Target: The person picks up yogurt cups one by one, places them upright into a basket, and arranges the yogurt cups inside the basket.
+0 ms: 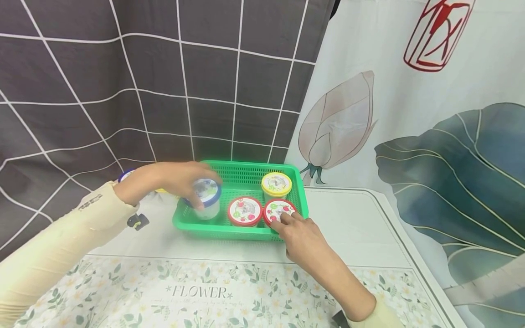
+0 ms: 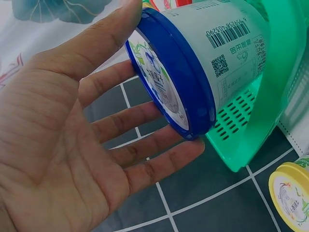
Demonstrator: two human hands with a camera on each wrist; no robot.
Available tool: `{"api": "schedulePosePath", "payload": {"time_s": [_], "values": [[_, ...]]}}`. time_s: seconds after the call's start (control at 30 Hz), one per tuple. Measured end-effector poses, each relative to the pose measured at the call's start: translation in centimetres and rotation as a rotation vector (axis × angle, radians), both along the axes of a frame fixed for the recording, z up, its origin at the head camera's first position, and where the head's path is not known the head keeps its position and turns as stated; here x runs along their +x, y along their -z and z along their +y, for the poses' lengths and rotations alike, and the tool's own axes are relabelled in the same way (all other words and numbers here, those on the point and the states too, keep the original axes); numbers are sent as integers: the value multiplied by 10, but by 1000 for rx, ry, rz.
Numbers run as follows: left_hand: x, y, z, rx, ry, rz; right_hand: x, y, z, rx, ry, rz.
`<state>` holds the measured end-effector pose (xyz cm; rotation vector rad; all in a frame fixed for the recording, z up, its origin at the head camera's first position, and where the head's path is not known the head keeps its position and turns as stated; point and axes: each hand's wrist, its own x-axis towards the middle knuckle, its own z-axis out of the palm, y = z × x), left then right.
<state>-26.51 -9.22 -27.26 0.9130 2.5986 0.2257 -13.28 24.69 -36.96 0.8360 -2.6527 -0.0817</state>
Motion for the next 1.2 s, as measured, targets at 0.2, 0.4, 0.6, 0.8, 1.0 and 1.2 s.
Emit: {"api": "schedulePosePath", "payload": {"time_s": [0.2,0.4,0.6,0.8,1.0,1.2], "values": [[-1,4,3,-8,-6,-16,0,0,-1,-1,8,-5],[-1,9,5,-8,-8,-22,0,0,-2,2,14,-11],[-1,17,9,-23,2,-30,0,0,-1,1,13,-18],[-1,25,10,-34,0,-40,-1,-1,0,-6,-1,-14],[-1,33,11,-26,30,-41,0,-2,-1,2,19,-36],[0,38,13,-37,20,-48,0,-3,-2,3,18,-54]]}}
